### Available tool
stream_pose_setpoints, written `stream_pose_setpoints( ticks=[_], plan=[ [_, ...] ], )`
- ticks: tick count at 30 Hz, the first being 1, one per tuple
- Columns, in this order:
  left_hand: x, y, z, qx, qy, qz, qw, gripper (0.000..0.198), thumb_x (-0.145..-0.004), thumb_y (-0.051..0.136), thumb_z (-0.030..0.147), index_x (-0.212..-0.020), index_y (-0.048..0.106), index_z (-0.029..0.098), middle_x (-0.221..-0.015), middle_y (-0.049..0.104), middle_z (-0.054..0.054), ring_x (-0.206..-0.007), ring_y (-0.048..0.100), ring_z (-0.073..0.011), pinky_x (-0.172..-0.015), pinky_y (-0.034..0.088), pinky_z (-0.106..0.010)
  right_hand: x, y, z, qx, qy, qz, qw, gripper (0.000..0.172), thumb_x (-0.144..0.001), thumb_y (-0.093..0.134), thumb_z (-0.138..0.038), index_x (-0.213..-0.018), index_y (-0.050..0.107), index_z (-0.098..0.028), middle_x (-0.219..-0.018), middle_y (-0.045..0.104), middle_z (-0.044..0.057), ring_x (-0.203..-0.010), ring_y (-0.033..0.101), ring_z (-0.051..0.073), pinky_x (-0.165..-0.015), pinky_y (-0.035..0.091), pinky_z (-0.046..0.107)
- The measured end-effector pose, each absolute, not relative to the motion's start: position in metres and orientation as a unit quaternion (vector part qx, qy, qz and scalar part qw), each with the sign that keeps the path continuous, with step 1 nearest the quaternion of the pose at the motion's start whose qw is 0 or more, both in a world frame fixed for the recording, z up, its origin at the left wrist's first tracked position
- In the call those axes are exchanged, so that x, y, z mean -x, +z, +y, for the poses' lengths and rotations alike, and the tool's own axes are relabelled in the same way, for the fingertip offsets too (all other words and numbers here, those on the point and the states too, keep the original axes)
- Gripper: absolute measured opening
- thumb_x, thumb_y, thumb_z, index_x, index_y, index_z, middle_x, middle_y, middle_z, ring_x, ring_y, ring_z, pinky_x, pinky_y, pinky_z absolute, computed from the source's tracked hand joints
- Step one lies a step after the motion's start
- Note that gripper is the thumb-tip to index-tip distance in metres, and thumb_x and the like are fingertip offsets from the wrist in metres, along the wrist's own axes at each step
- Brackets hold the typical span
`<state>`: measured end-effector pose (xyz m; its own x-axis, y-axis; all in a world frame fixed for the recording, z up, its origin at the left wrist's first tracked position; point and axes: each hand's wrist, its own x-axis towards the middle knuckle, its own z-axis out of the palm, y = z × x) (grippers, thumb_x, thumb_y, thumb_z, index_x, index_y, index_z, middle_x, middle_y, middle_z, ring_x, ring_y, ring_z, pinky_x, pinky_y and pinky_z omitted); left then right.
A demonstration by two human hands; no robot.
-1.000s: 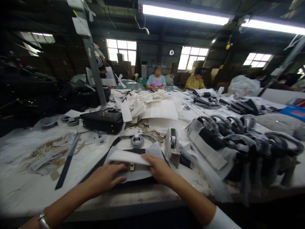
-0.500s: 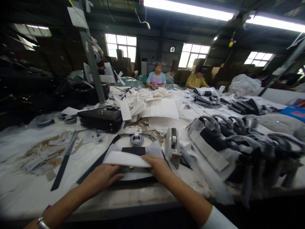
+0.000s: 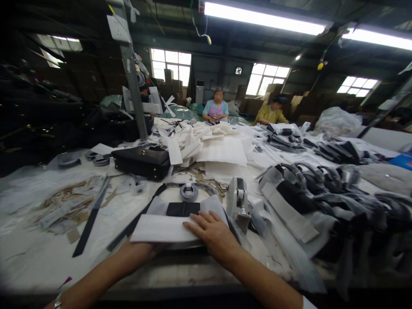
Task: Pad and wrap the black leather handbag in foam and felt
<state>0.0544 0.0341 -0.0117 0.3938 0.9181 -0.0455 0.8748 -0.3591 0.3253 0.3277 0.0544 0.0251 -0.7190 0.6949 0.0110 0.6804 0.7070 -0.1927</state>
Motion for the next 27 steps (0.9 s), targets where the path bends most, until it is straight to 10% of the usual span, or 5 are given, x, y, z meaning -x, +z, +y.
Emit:
stream_pose_setpoints(
  ticks=[13, 22, 27],
  plan=[
    [-0.055, -0.001, 0.031, -0.847, 0.070, 0.508, 0.143, 0.037, -0.093, 0.050, 0.042, -0.123, 0.066, 0.028, -0.129, 0.066, -0.007, -0.127, 0.054, -0.0339, -0.107, 0.042, -0.051, -0.329, -0.001, 0.053, 0.417, 0.108, -0.901, 0.047, 0.082, -0.078, 0.043, 0.004, -0.148, 0.036, -0.038, -0.154, 0.040, 0.004, -0.138, 0.040, 0.031, -0.111, 0.037, 0.053],
    [-0.050, -0.009, 0.039, -0.879, 0.104, 0.451, 0.115, 0.047, -0.095, 0.049, 0.040, -0.141, 0.044, 0.036, -0.152, 0.043, -0.004, -0.139, 0.041, -0.0255, -0.115, 0.030, -0.054, -0.344, 0.003, 0.064, 0.464, 0.243, -0.801, 0.289, 0.079, -0.073, 0.035, 0.005, -0.145, 0.043, -0.026, -0.148, 0.048, 0.002, -0.139, 0.041, 0.019, -0.118, 0.027, 0.047],
    [-0.052, -0.004, 0.035, -0.876, 0.078, 0.467, 0.096, 0.039, -0.096, 0.047, 0.045, -0.131, 0.056, 0.034, -0.137, 0.060, -0.004, -0.126, 0.056, -0.0251, -0.108, 0.040, -0.047, -0.340, 0.003, 0.060, 0.455, 0.188, -0.847, 0.199, 0.089, -0.066, 0.036, 0.009, -0.145, 0.043, -0.031, -0.150, 0.046, 0.003, -0.136, 0.045, 0.021, -0.113, 0.037, 0.042]
  ],
)
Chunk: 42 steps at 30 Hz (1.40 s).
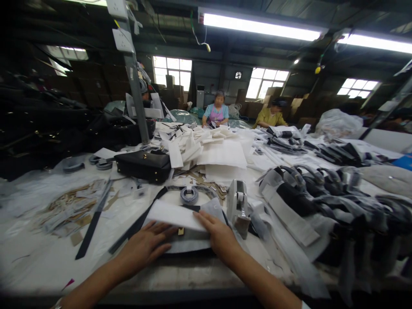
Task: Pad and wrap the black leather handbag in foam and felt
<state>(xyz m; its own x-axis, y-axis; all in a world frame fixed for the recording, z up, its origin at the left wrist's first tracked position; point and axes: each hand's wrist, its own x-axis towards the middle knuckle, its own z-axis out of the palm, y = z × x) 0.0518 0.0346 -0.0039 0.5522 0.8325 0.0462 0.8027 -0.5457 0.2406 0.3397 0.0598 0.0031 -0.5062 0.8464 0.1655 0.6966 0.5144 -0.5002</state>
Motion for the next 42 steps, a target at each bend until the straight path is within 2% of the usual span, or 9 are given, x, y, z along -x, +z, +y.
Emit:
stream_pose_setpoints(
  ticks=[6, 12, 18, 20, 23, 25, 30, 35, 42],
  plan=[
    [-0.053, -0.006, 0.026, -0.867, 0.095, 0.486, 0.052, 0.033, -0.096, 0.045, 0.046, -0.091, 0.070, 0.026, -0.095, 0.076, -0.003, -0.096, 0.070, -0.0254, -0.088, 0.053, -0.040, -0.333, -0.008, 0.053, 0.426, 0.082, -0.894, 0.110, 0.083, -0.078, 0.044, 0.008, -0.145, 0.040, -0.041, -0.151, 0.043, 0.004, -0.133, 0.048, 0.029, -0.107, 0.044, 0.047],
    [-0.053, -0.021, 0.012, -0.876, 0.136, 0.462, -0.025, 0.025, -0.097, 0.047, 0.033, -0.097, 0.069, 0.022, -0.092, 0.075, -0.005, -0.088, 0.070, -0.0264, -0.082, 0.055, -0.043, -0.334, -0.013, 0.050, 0.416, 0.031, -0.904, 0.092, 0.079, -0.083, 0.051, 0.003, -0.147, 0.036, -0.041, -0.151, 0.044, 0.007, -0.132, 0.049, 0.033, -0.105, 0.047, 0.049],
    [-0.064, 0.015, -0.002, -0.858, 0.296, 0.358, -0.219, 0.025, -0.098, 0.043, 0.018, -0.100, 0.068, 0.017, -0.092, 0.076, -0.005, -0.080, 0.071, -0.0181, -0.073, 0.055, -0.030, -0.334, -0.015, 0.050, 0.408, -0.002, -0.909, 0.091, 0.077, -0.084, 0.056, 0.000, -0.148, 0.035, -0.038, -0.150, 0.045, 0.009, -0.130, 0.051, 0.032, -0.103, 0.049, 0.047],
    [-0.072, 0.033, 0.009, -0.879, 0.278, 0.330, -0.203, 0.022, -0.097, 0.048, 0.020, -0.108, 0.066, 0.017, -0.103, 0.075, -0.006, -0.090, 0.071, -0.0187, -0.079, 0.056, -0.030, -0.335, -0.017, 0.051, 0.402, -0.016, -0.910, 0.100, 0.075, -0.085, 0.057, -0.003, -0.148, 0.035, -0.038, -0.149, 0.046, 0.009, -0.129, 0.051, 0.032, -0.103, 0.049, 0.047],
    [-0.082, 0.038, 0.033, -0.924, 0.186, 0.306, -0.135, 0.039, -0.095, 0.053, 0.030, -0.132, 0.053, 0.019, -0.137, 0.060, -0.009, -0.125, 0.057, -0.0252, -0.102, 0.049, -0.044, -0.336, -0.022, 0.051, 0.398, -0.032, -0.909, 0.116, 0.070, -0.088, 0.057, -0.007, -0.148, 0.036, -0.035, -0.149, 0.046, 0.010, -0.129, 0.052, 0.033, -0.102, 0.049, 0.048],
    [-0.085, 0.024, 0.041, -0.933, 0.136, 0.319, -0.092, 0.049, -0.096, 0.051, 0.032, -0.142, 0.042, 0.021, -0.144, 0.053, -0.006, -0.132, 0.050, -0.0239, -0.107, 0.046, -0.046, -0.336, -0.024, 0.051, 0.395, -0.031, -0.910, 0.121, 0.066, -0.089, 0.056, -0.009, -0.147, 0.039, -0.034, -0.147, 0.048, 0.010, -0.128, 0.053, 0.033, -0.101, 0.049, 0.048],
    [-0.084, -0.026, 0.034, -0.922, 0.116, 0.354, -0.107, 0.058, -0.099, 0.042, 0.029, -0.152, 0.018, 0.024, -0.154, 0.037, -0.004, -0.139, 0.039, -0.0215, -0.107, 0.046, -0.045, -0.338, -0.020, 0.051, 0.400, 0.018, -0.908, 0.123, 0.061, -0.089, 0.048, -0.006, -0.144, 0.043, -0.033, -0.148, 0.048, 0.006, -0.133, 0.048, 0.029, -0.107, 0.043, 0.049],
    [-0.087, -0.040, 0.032, -0.911, 0.123, 0.354, -0.173, 0.058, -0.099, 0.044, 0.031, -0.151, 0.020, 0.022, -0.152, 0.040, -0.005, -0.137, 0.043, -0.0216, -0.102, 0.051, -0.043, -0.349, -0.003, 0.051, 0.439, 0.009, -0.886, 0.149, 0.058, -0.083, 0.047, -0.003, -0.134, 0.055, -0.028, -0.149, 0.047, 0.006, -0.138, 0.040, 0.029, -0.114, 0.029, 0.059],
    [-0.088, -0.041, 0.034, -0.905, 0.122, 0.345, -0.216, 0.056, -0.099, 0.043, 0.034, -0.150, 0.025, 0.023, -0.151, 0.041, -0.003, -0.133, 0.048, -0.0214, -0.099, 0.054, -0.041, -0.358, -0.006, 0.009, 0.410, -0.103, -0.872, 0.245, 0.057, -0.086, 0.040, -0.001, -0.141, 0.047, -0.015, -0.144, 0.052, 0.010, -0.138, 0.042, 0.024, -0.111, 0.041, 0.049]
  ],
)
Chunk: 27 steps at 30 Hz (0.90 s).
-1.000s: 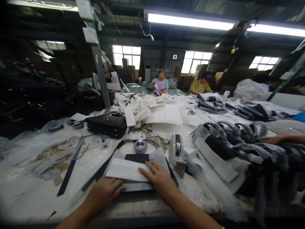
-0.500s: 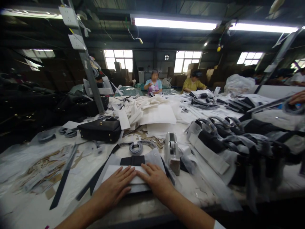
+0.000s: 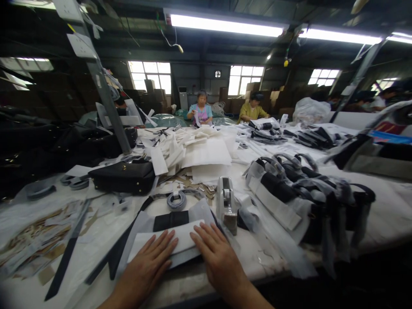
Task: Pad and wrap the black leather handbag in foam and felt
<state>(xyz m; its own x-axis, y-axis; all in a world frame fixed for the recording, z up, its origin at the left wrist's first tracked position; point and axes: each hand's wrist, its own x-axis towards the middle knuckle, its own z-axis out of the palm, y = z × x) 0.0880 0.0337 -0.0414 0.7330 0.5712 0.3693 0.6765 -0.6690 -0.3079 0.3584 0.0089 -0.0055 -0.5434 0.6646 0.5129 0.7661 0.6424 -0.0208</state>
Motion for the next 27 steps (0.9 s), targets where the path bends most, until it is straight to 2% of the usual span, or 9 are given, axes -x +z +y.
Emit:
stream_pose_setpoints(
  ticks=[3, 8, 12, 16, 19, 22, 24, 27],
  plan=[
    [-0.087, -0.042, 0.032, 0.905, -0.121, -0.348, 0.212, 0.056, -0.098, 0.043, 0.033, -0.150, 0.025, 0.024, -0.152, 0.040, -0.003, -0.135, 0.046, -0.0213, -0.101, 0.051, -0.040, -0.355, -0.019, -0.003, 0.380, -0.126, -0.892, 0.211, 0.054, -0.091, 0.050, -0.016, -0.145, 0.041, -0.013, -0.148, 0.047, 0.009, -0.140, 0.038, 0.027, -0.110, 0.044, 0.048],
    [-0.087, -0.036, 0.029, 0.908, -0.113, -0.351, 0.198, 0.059, -0.099, 0.042, 0.038, -0.152, 0.022, 0.022, -0.154, 0.036, -0.005, -0.138, 0.042, -0.0227, -0.104, 0.048, -0.042, -0.356, -0.040, 0.004, 0.342, -0.220, -0.890, 0.205, 0.045, -0.095, 0.037, -0.006, -0.139, 0.049, -0.011, -0.141, 0.055, 0.007, -0.130, 0.051, 0.024, -0.103, 0.051, 0.040],
    [-0.087, -0.036, 0.027, 0.912, -0.111, -0.351, 0.181, 0.068, -0.096, 0.044, 0.050, -0.152, 0.020, 0.021, -0.155, 0.035, -0.007, -0.140, 0.039, -0.0246, -0.106, 0.046, -0.043, -0.355, -0.044, 0.011, 0.342, -0.240, -0.886, 0.199, 0.040, -0.098, 0.037, -0.012, -0.135, 0.053, -0.008, -0.136, 0.060, 0.012, -0.124, 0.057, 0.028, -0.099, 0.052, 0.042],
    [-0.085, -0.048, 0.029, 0.908, -0.138, -0.345, 0.194, 0.068, -0.095, 0.047, 0.045, -0.152, 0.022, 0.020, -0.154, 0.037, -0.007, -0.139, 0.041, -0.0241, -0.108, 0.044, -0.042, -0.354, -0.048, 0.012, 0.332, -0.236, -0.892, 0.196, 0.037, -0.099, 0.041, -0.016, -0.133, 0.053, -0.008, -0.134, 0.061, 0.014, -0.122, 0.058, 0.027, -0.101, 0.050, 0.042],
    [-0.082, -0.056, 0.034, 0.901, -0.155, -0.323, 0.244, 0.064, -0.094, 0.045, 0.038, -0.151, 0.026, 0.019, -0.153, 0.040, -0.007, -0.137, 0.043, -0.0236, -0.107, 0.044, -0.040, -0.358, -0.044, 0.007, 0.344, -0.209, -0.893, 0.201, 0.038, -0.100, 0.041, -0.017, -0.137, 0.050, -0.011, -0.141, 0.056, 0.010, -0.130, 0.051, 0.024, -0.109, 0.043, 0.040],
    [-0.080, -0.058, 0.040, 0.898, -0.177, -0.283, 0.288, 0.061, -0.092, 0.041, 0.026, -0.151, 0.028, 0.017, -0.148, 0.048, -0.006, -0.132, 0.050, -0.0202, -0.103, 0.047, -0.034, -0.367, -0.025, 0.002, 0.355, -0.113, -0.902, 0.216, 0.039, -0.101, 0.043, -0.027, -0.139, 0.048, -0.017, -0.143, 0.054, 0.005, -0.136, 0.043, 0.020, -0.115, 0.034, 0.038],
    [-0.080, -0.057, 0.042, 0.897, -0.188, -0.268, 0.299, 0.062, -0.090, 0.039, 0.023, -0.151, 0.029, 0.018, -0.145, 0.052, -0.005, -0.128, 0.054, -0.0190, -0.099, 0.050, -0.031, -0.377, -0.005, 0.004, 0.365, -0.052, -0.895, 0.252, 0.038, -0.101, 0.043, -0.031, -0.136, 0.050, -0.021, -0.138, 0.059, 0.004, -0.133, 0.047, 0.017, -0.116, 0.031, 0.037],
    [-0.079, -0.056, 0.044, 0.894, -0.200, -0.271, 0.295, 0.062, -0.091, 0.039, 0.023, -0.151, 0.028, 0.020, -0.141, 0.056, -0.004, -0.123, 0.058, -0.0190, -0.096, 0.051, -0.029, -0.404, 0.027, 0.028, 0.454, -0.020, -0.839, 0.298, 0.033, -0.100, 0.043, -0.026, -0.129, 0.057, -0.021, -0.130, 0.064, 0.005, -0.124, 0.054, 0.014, -0.111, 0.037, 0.030]
  ],
)
